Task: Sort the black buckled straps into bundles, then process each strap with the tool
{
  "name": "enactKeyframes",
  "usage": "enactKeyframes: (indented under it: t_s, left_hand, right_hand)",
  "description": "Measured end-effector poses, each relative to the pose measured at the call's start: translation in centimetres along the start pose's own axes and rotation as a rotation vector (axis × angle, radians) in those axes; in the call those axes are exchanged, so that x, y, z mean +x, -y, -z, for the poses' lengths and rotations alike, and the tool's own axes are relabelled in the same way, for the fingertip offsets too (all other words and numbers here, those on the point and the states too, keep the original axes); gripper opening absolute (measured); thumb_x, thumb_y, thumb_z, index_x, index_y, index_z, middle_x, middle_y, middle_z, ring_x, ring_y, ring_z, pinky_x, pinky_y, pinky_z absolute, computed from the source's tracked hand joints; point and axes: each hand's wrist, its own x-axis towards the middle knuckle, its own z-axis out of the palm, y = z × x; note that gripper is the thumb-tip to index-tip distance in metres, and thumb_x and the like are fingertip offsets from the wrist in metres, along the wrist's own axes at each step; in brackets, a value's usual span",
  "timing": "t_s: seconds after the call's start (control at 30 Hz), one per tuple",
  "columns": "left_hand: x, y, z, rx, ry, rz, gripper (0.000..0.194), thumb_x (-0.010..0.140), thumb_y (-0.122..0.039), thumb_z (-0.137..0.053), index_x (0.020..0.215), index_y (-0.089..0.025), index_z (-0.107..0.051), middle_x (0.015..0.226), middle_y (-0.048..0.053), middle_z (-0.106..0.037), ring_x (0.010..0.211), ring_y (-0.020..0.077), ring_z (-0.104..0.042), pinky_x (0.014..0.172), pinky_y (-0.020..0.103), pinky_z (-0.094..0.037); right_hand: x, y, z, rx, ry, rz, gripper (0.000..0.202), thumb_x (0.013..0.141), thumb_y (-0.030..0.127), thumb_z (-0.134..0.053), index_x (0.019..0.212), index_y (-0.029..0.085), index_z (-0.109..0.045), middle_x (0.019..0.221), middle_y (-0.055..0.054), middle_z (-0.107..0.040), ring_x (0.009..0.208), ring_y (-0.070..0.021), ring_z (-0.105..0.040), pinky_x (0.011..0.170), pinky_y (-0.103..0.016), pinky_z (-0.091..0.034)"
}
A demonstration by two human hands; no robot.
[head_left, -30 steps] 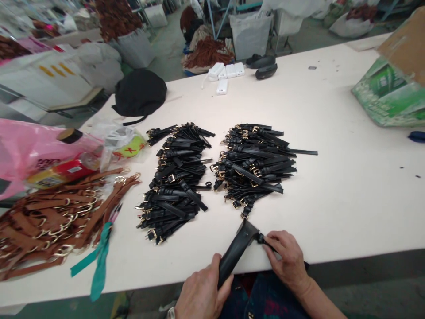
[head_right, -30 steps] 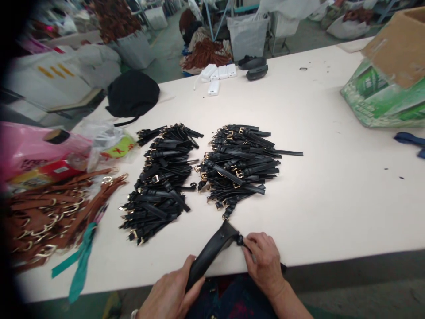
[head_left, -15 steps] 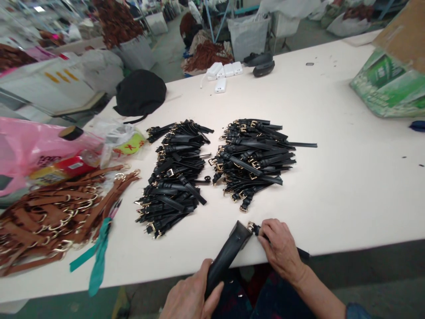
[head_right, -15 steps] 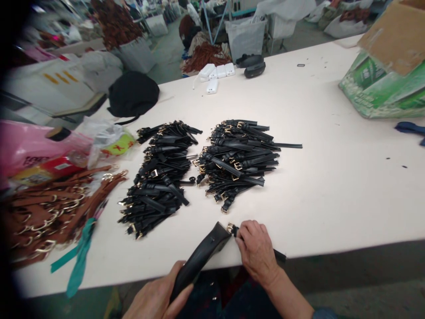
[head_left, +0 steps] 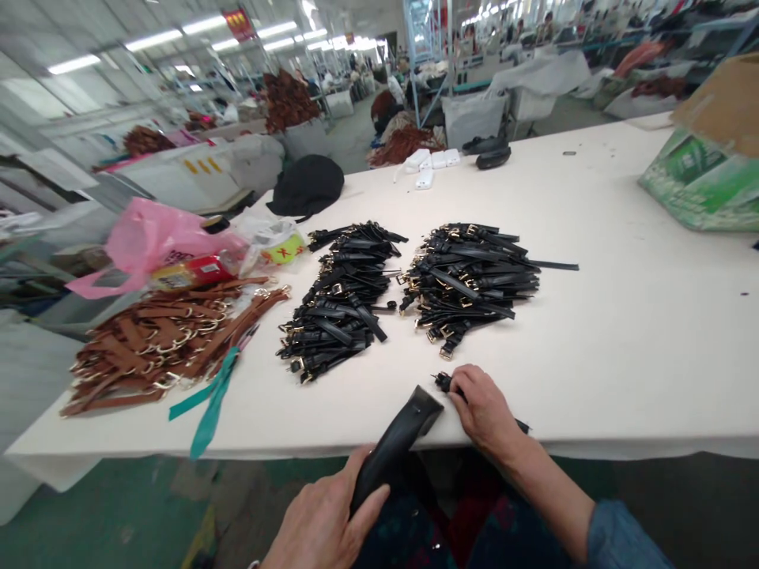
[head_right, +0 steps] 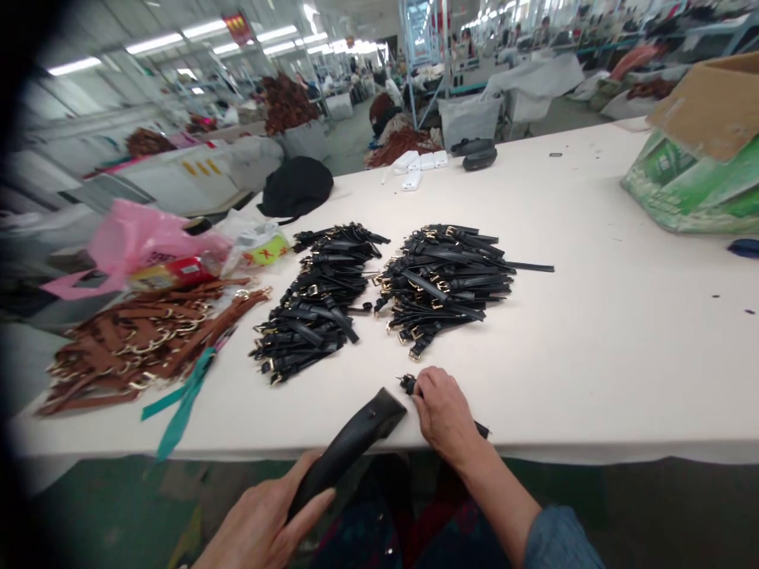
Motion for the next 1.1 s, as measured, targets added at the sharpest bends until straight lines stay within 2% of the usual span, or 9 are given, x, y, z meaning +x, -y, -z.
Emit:
enactKeyframes:
  t_s: [0.13,0.4,0.57,0.73,0.9,1.1]
  left_hand:
    - [-1.8,0.3,-1.1,0.004,-0.056,0.052,0.041,0.089,-0.042,-0.036,0.126,-0.025,-0.043,0.090,0.005,-0.069,0.088,0.0234,-0.064,0.078,0.031,-0.043]
    - [-4.0,0.4,-2.3,-0.059,-0.167,0.026,0.037,0.089,-0.044,-0.036,0.119,-0.025,-0.047,0.086,0.003,-0.068,0.084,0.0225,-0.064,0.073,0.029,-0.041]
    - [-4.9,1.1,-2.9,-0.085,-0.225,0.029,0.035,0.089,-0.043,-0.038,0.116,-0.024,-0.049,0.082,0.002,-0.068,0.079,0.0220,-0.064,0.069,0.028,-0.040]
    - [-4.9,1.3,-3.2,-0.116,-0.253,0.007,0.034,0.089,-0.043,-0.038,0.115,-0.026,-0.051,0.084,0.002,-0.068,0.081,0.0219,-0.064,0.069,0.028,-0.040]
    - [-4.5,0.9,-2.6,-0.134,-0.263,-0.005,0.037,0.089,-0.043,-0.036,0.118,-0.025,-0.049,0.087,0.003,-0.068,0.083,0.0222,-0.064,0.072,0.029,-0.041]
    - [-3.2,0.8,-1.9,-0.101,-0.236,0.020,0.042,0.089,-0.046,-0.035,0.121,-0.023,-0.047,0.089,0.006,-0.068,0.085,0.0226,-0.064,0.075,0.030,-0.043]
  right_hand:
    - [-0.4,-0.2,0.0,0.043,-0.086,0.043,0.010,0.077,0.011,-0.050,0.076,0.020,-0.046,0.091,-0.005,-0.052,0.088,-0.0193,-0.047,0.078,-0.030,-0.039]
    - [-0.3,-0.1,-0.6,-0.039,-0.123,0.028,0.013,0.069,0.011,-0.051,0.064,0.021,-0.045,0.073,0.000,-0.049,0.070,-0.0151,-0.046,0.065,-0.026,-0.035]
    - [0.0,0.0,-1.3,-0.055,-0.160,0.019,0.013,0.067,0.010,-0.052,0.061,0.021,-0.046,0.074,-0.003,-0.051,0.077,-0.0179,-0.046,0.068,-0.027,-0.034]
    - [0.5,-0.5,-1.2,-0.011,-0.134,0.046,0.012,0.065,0.011,-0.053,0.060,0.021,-0.047,0.069,0.001,-0.053,0.071,-0.0153,-0.049,0.065,-0.025,-0.036]
    - [0.7,-0.4,-0.8,0.038,-0.069,0.071,0.011,0.068,0.014,-0.053,0.060,0.021,-0.050,0.070,0.002,-0.055,0.063,-0.0112,-0.052,0.060,-0.021,-0.038]
    - [0.6,0.3,-0.8,0.038,-0.020,0.062,0.008,0.069,0.017,-0.054,0.062,0.021,-0.051,0.067,0.003,-0.055,0.064,-0.0122,-0.052,0.061,-0.022,-0.036]
